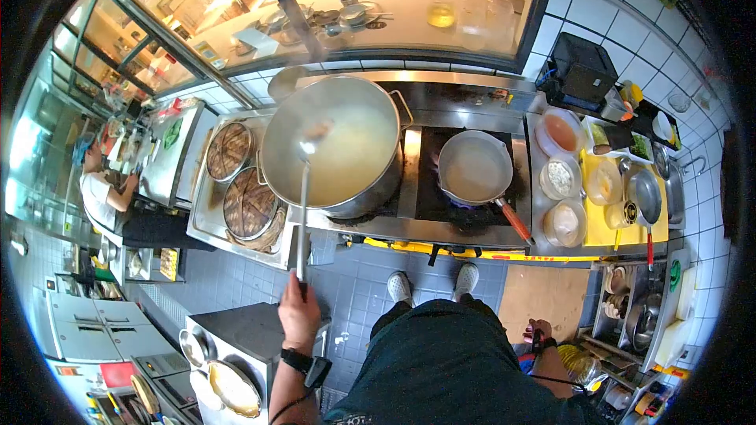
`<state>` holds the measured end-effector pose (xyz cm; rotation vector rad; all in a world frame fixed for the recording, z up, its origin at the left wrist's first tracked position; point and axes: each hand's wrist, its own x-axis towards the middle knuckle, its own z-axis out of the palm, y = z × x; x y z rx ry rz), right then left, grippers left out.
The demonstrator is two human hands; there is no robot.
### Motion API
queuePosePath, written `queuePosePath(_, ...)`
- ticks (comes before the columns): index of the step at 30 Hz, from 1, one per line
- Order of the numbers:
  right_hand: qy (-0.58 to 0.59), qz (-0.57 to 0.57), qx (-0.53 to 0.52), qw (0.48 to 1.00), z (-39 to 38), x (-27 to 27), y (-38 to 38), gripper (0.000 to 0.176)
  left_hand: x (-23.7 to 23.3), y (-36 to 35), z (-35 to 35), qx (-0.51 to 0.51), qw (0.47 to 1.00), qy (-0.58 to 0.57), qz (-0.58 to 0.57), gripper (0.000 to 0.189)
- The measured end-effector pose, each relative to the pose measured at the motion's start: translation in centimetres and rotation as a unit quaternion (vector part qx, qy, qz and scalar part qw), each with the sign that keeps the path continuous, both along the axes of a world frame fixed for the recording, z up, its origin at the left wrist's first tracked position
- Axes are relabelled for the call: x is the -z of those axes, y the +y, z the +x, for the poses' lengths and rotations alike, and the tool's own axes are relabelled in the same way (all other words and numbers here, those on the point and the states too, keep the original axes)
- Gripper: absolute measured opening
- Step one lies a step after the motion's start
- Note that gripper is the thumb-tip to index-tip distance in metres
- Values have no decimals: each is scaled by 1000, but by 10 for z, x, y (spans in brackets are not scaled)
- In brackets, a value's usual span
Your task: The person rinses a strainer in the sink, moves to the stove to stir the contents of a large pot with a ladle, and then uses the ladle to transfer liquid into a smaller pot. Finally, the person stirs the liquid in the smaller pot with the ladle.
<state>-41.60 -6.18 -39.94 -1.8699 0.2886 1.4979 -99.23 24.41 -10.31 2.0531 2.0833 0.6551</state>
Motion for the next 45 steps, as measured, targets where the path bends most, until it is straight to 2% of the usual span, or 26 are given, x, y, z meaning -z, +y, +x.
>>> queuePosePath(3, -6, -11, -1, 1000, -4, -8, 8, 22, 6, -7, 10, -36, 998, 44, -35, 40)
queuePosePath(6, 51, 5, 16, 999, -7, -16, 15, 22, -4, -6, 19, -58, 997, 29, -33, 36)
queuePosePath(9, -22, -35, -2, 999, -18, -14, 18, 23, -8, -4, 19, -64, 996, 47, -33, 36)
queuePosePath(18, 2, -11, -3, 1000, -21, -2, 5, 25, -10, 1, 16, -35, 998, 57, 23, 36)
queuePosePath(22, -32, -25, -24, 999, -25, 1, -2, 27, -26, 10, 22, -60, 996, 69, -20, 35)
queuePosePath(24, 23, -21, 0, 1000, -24, -5, -4, 29, -27, 15, 21, -66, 995, 76, 1, 35)
queuePosePath(25, -14, -42, -3, 999, -31, -4, -4, 30, -19, 16, 13, -52, 993, 104, 12, 34)
queuePosePath(26, -19, 7, 7, 1000, -30, 6, -16, 32, -23, 18, 16, -48, 994, 101, 15, 31)
queuePosePath(28, -18, -40, 8, 999, -38, -3, -3, 27, -16, 18, 11, -39, 999, -17, -6, 26)
queuePosePath(29, -26, -25, 10, 999, -41, -3, -9, 25, -21, 19, 17, -41, 998, -50, -15, 23)
queuePosePath(30, -34, -8, 10, 999, -43, -2, -11, 23, -22, 19, 23, -30, 998, -53, -17, 23)
queuePosePath(32, -26, -24, 31, 999, -45, -3, -12, 21, -21, 15, 33, -53, 990, -130, -19, 22)
queuePosePath(33, -32, -13, 19, 999, -47, -6, -14, 21, -17, 14, 38, -35, 991, -123, 30, 19)
queuePosePath(34, -38, -1, 6, 999, -50, -8, -16, 21, -17, 12, 41, -29, 992, -123, 27, 19)
queuePosePath(36, -41, -7, 20, 999, -50, -12, -20, 23, -21, 6, 50, -36, 934, -351, -60, 17)
queuePosePath(37, -42, -10, 28, 999, -50, -14, -21, 25, -25, 3, 58, -35, 934, -351, -61, 17)
queuePosePath(39, -45, -13, 36, 998, -48, -11, -24, 27, -52, 2, 87, -46, 825, -542, -152, 17)
queuePosePath(42, -39, -10, 50, 998, -43, 0, -32, 28, -70, 6, 118, 4, 763, -599, -245, 20)
queuePosePath(44, -14, -21, 51, 998, -40, -5, -31, 30, -73, 10, 139, 15, 754, -581, -307, 21)
queuePosePath(45, -15, -21, 51, 998, -40, -10, -29, 30, -68, 11, 148, 29, 776, -546, -315, 20)
